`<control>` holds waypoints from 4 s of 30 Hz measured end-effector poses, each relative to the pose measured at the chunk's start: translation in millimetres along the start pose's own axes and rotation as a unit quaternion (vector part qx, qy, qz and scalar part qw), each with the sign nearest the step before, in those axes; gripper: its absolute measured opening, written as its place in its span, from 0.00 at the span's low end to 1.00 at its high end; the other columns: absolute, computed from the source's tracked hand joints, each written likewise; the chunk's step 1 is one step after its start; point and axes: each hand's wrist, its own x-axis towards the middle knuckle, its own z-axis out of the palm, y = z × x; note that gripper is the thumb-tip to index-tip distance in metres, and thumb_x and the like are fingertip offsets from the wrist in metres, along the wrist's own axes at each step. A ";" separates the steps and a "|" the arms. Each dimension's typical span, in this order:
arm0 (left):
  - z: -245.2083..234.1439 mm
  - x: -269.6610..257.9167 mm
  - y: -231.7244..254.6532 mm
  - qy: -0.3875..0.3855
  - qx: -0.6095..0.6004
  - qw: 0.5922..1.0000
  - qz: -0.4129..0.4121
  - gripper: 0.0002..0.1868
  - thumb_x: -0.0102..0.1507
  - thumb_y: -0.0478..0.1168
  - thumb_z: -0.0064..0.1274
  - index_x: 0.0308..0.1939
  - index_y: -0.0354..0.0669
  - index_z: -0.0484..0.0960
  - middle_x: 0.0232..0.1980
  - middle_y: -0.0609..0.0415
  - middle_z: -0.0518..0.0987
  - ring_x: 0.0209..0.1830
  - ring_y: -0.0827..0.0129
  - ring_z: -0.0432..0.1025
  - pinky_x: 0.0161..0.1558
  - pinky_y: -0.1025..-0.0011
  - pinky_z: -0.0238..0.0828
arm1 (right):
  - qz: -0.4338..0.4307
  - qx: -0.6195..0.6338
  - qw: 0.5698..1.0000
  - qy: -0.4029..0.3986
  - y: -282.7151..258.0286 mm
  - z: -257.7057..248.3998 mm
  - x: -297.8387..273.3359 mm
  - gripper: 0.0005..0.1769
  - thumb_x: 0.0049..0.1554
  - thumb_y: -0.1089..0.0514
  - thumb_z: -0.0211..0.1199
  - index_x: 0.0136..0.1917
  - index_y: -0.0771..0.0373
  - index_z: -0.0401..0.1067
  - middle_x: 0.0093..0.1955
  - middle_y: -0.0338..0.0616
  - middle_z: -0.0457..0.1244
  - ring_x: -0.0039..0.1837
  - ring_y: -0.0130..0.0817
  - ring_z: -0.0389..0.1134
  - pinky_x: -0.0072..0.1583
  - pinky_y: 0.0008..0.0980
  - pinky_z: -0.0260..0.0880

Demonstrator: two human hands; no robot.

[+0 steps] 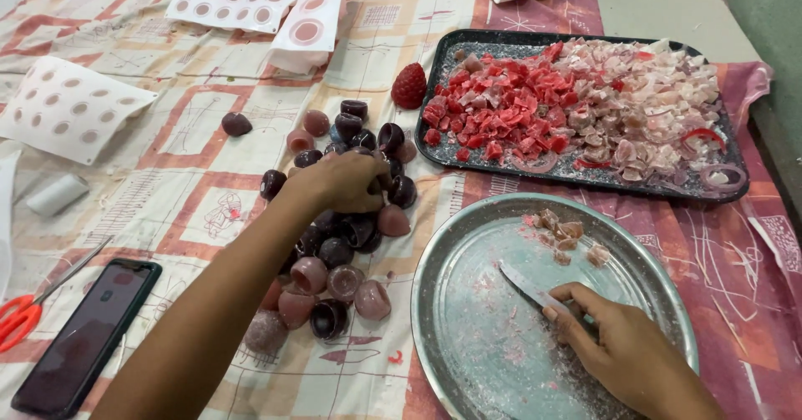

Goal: The recorder is using a knife to shave and cut small pieces of colored wax on a metal plate.

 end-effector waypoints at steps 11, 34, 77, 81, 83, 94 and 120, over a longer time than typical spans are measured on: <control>-8.8 -8.6 25.6 -0.053 0.119 0.991 -0.042 0.18 0.53 0.47 0.64 0.46 0.49 0.86 0.49 0.50 0.84 0.55 0.55 0.76 0.53 0.55 0.74 | -0.021 0.004 1.000 0.007 -2.4 -2.0 -5.1 0.19 0.59 0.42 0.60 0.62 0.44 0.74 0.34 0.54 0.72 0.39 0.48 0.77 0.46 0.44 0.72; 56.2 -73.7 158.0 0.267 -0.004 0.928 0.259 0.14 0.62 0.47 0.61 0.40 0.41 0.82 0.41 0.51 0.80 0.47 0.58 0.72 0.51 0.61 0.70 | -0.002 0.029 0.996 0.079 0.3 -2.8 -8.5 0.17 0.60 0.47 0.63 0.60 0.53 0.77 0.35 0.46 0.71 0.33 0.39 0.70 0.40 0.39 0.68; 76.8 -53.9 137.8 0.203 -0.320 0.897 0.225 0.13 0.51 0.39 0.67 0.39 0.42 0.85 0.38 0.50 0.81 0.43 0.54 0.76 0.42 0.58 0.72 | -0.146 -0.581 0.782 -0.171 -180.6 -54.8 38.9 0.07 0.55 0.54 0.64 0.45 0.53 0.82 0.50 0.40 0.72 0.56 0.41 0.73 0.51 0.46 0.76; 72.3 -55.1 139.4 0.182 -0.332 0.901 0.210 0.10 0.50 0.37 0.67 0.34 0.43 0.85 0.39 0.50 0.81 0.43 0.54 0.77 0.42 0.58 0.72 | -0.215 -0.531 0.811 -0.114 -167.7 -51.0 36.9 0.09 0.55 0.53 0.61 0.43 0.52 0.81 0.45 0.41 0.72 0.52 0.42 0.73 0.47 0.46 0.75; 71.5 -53.4 139.9 0.163 -0.323 0.910 0.204 0.11 0.49 0.38 0.68 0.33 0.43 0.84 0.38 0.50 0.81 0.43 0.53 0.76 0.42 0.57 0.72 | -0.234 -0.533 0.806 -0.108 -161.6 -49.7 39.9 0.09 0.54 0.54 0.61 0.42 0.53 0.81 0.43 0.41 0.72 0.50 0.42 0.73 0.44 0.46 0.75; 71.9 -54.1 139.3 0.169 -0.330 0.908 0.195 0.14 0.47 0.39 0.69 0.34 0.42 0.84 0.41 0.46 0.82 0.44 0.47 0.75 0.42 0.53 0.71 | -0.259 -0.555 0.782 -0.114 -162.6 -33.6 43.4 0.07 0.51 0.53 0.64 0.40 0.54 0.81 0.42 0.43 0.71 0.47 0.43 0.73 0.41 0.46 0.73; 70.9 -54.7 127.6 0.084 -0.311 0.916 0.240 0.25 0.52 0.29 0.59 0.54 0.47 0.86 0.44 0.55 0.85 0.51 0.60 0.76 0.49 0.66 0.75 | -0.128 -0.154 0.979 0.031 3.4 -17.6 -22.0 0.17 0.57 0.39 0.62 0.56 0.45 0.76 0.40 0.42 0.73 0.44 0.47 0.75 0.46 0.47 0.73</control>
